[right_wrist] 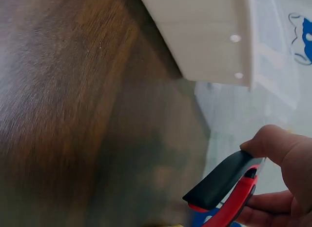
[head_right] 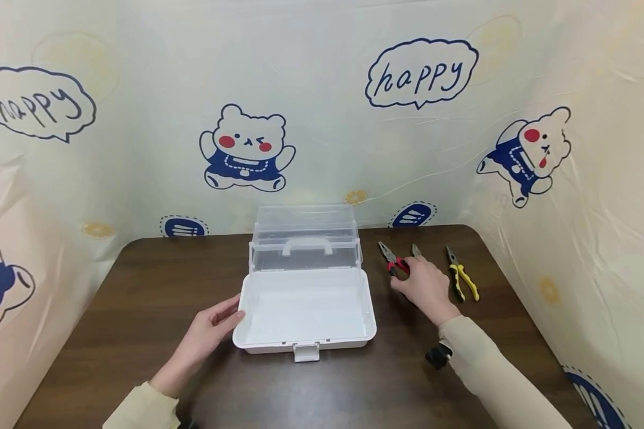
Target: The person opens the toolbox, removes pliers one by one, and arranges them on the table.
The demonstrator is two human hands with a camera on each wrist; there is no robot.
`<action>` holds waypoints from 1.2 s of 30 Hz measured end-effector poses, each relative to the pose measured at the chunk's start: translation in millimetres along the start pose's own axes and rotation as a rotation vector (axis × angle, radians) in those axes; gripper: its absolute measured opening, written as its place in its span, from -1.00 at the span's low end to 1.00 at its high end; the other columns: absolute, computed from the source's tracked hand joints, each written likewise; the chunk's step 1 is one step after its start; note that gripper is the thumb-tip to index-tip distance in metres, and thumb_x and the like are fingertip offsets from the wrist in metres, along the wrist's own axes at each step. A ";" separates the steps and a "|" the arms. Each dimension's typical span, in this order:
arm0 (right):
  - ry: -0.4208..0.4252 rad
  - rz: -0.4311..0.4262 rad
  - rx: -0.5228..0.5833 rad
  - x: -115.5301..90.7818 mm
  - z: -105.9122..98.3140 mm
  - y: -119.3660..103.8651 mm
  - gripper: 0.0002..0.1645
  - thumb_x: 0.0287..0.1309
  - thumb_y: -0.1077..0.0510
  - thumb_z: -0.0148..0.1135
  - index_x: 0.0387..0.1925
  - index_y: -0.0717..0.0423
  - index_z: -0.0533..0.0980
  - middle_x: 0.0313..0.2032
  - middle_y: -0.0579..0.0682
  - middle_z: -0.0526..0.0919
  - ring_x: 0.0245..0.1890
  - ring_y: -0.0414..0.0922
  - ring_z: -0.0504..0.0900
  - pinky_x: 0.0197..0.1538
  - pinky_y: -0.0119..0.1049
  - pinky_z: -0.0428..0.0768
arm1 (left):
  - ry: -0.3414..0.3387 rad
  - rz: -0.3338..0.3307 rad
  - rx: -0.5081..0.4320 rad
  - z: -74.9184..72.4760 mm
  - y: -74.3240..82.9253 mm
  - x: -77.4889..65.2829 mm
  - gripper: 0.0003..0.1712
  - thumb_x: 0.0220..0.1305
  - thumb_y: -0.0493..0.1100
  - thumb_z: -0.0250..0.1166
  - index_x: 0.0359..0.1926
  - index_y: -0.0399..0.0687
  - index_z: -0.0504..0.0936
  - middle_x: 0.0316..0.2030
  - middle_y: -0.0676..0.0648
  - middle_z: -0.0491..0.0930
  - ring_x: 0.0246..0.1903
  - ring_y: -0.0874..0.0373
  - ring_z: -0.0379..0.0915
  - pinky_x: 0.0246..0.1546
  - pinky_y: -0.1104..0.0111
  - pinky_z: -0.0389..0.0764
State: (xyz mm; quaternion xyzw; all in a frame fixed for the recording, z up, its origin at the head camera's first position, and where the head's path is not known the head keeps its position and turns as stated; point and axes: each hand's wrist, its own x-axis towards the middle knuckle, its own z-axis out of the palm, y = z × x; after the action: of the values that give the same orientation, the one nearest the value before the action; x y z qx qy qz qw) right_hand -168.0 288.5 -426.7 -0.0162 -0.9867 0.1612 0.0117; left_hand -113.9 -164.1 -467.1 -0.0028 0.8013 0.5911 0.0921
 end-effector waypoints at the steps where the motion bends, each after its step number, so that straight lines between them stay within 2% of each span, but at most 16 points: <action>1: -0.005 0.014 0.005 3.3 4.0 0.3 -0.30 0.18 -0.12 0.41 0.17 0.29 0.60 -0.13 0.24 0.64 -0.41 0.03 0.54 -0.55 -0.15 0.47 | 0.002 0.001 -0.001 -0.2 0.2 0.0 -0.37 0.46 -0.14 0.36 0.45 -0.22 0.47 0.29 -0.31 0.57 0.24 -0.10 0.57 0.05 0.46 0.61; 6: -0.011 0.062 0.014 15.5 21.5 -0.2 -0.22 0.23 -0.14 0.39 0.32 0.27 0.51 0.07 0.36 0.64 -0.16 0.26 0.65 -0.32 0.12 0.64 | 0.003 0.002 -0.021 -0.7 1.9 0.0 -0.39 0.45 -0.15 0.36 0.44 -0.22 0.48 0.28 -0.32 0.57 0.22 -0.09 0.58 0.03 0.48 0.61; 10: 0.016 0.056 0.022 21.6 34.1 -1.3 -0.20 0.25 -0.12 0.38 0.38 0.23 0.46 0.16 0.38 0.61 0.00 0.35 0.65 -0.14 0.29 0.63 | 0.010 -0.002 -0.028 -0.1 0.3 -1.0 -0.39 0.45 -0.14 0.36 0.44 -0.21 0.49 0.28 -0.31 0.57 0.22 -0.08 0.58 0.04 0.45 0.63; 12: 0.033 0.052 0.026 25.6 38.4 -2.1 -0.23 0.26 -0.12 0.38 0.36 0.23 0.48 0.12 0.38 0.63 -0.03 0.32 0.66 -0.14 0.27 0.63 | 0.016 -0.006 -0.020 0.1 0.2 0.0 -0.38 0.45 -0.12 0.37 0.44 -0.18 0.50 0.28 -0.29 0.58 0.21 -0.07 0.59 0.06 0.43 0.64; 15: 0.049 0.050 0.015 30.4 43.2 -3.0 -0.26 0.25 -0.12 0.39 0.31 0.24 0.53 0.05 0.37 0.65 -0.12 0.28 0.68 -0.24 0.18 0.64 | 0.019 -0.012 -0.008 0.0 0.5 1.4 -0.38 0.44 -0.11 0.38 0.44 -0.15 0.50 0.28 -0.28 0.59 0.21 -0.05 0.59 0.08 0.41 0.65; 18: 0.042 0.062 0.004 32.3 46.5 -3.0 -0.27 0.24 -0.13 0.39 0.28 0.27 0.54 -0.01 0.37 0.66 -0.18 0.27 0.69 -0.35 0.13 0.64 | 0.014 -0.015 0.002 -0.3 1.0 1.4 -0.38 0.44 -0.11 0.38 0.45 -0.16 0.49 0.28 -0.28 0.58 0.21 -0.06 0.59 0.09 0.38 0.65; 27: -0.004 0.081 -0.006 33.7 50.8 0.6 -0.36 0.25 -0.11 0.39 0.16 0.28 0.60 -0.16 0.31 0.70 -0.28 0.22 0.68 -0.42 0.08 0.61 | 0.007 -0.017 -0.020 1.6 1.7 0.5 -0.38 0.45 -0.13 0.37 0.44 -0.19 0.49 0.28 -0.31 0.58 0.20 -0.07 0.59 0.06 0.40 0.65; 31: -0.009 0.100 -0.027 33.6 51.5 -0.5 -0.39 0.26 -0.12 0.41 0.12 0.26 0.62 -0.20 0.30 0.69 -0.28 0.23 0.68 -0.45 0.07 0.59 | 0.004 -0.035 -0.024 2.3 3.0 0.0 -0.37 0.45 -0.12 0.37 0.45 -0.18 0.48 0.29 -0.31 0.57 0.21 -0.08 0.59 0.09 0.33 0.67; 36: 0.002 0.094 -0.045 33.4 51.2 -2.8 -0.33 0.30 -0.18 0.40 0.18 0.25 0.61 -0.15 0.32 0.69 -0.21 0.26 0.69 -0.42 0.09 0.60 | 0.008 -0.039 -0.026 2.1 3.6 -0.5 -0.38 0.46 -0.13 0.36 0.46 -0.18 0.47 0.30 -0.32 0.56 0.21 -0.09 0.58 0.09 0.30 0.68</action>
State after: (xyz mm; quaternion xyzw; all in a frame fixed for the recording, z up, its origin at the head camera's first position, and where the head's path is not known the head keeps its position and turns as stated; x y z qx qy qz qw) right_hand -202.9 270.8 -473.7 -0.0631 -0.9882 0.1394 0.0049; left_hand -113.5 -161.1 -464.2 -0.0219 0.7936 0.5997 0.1004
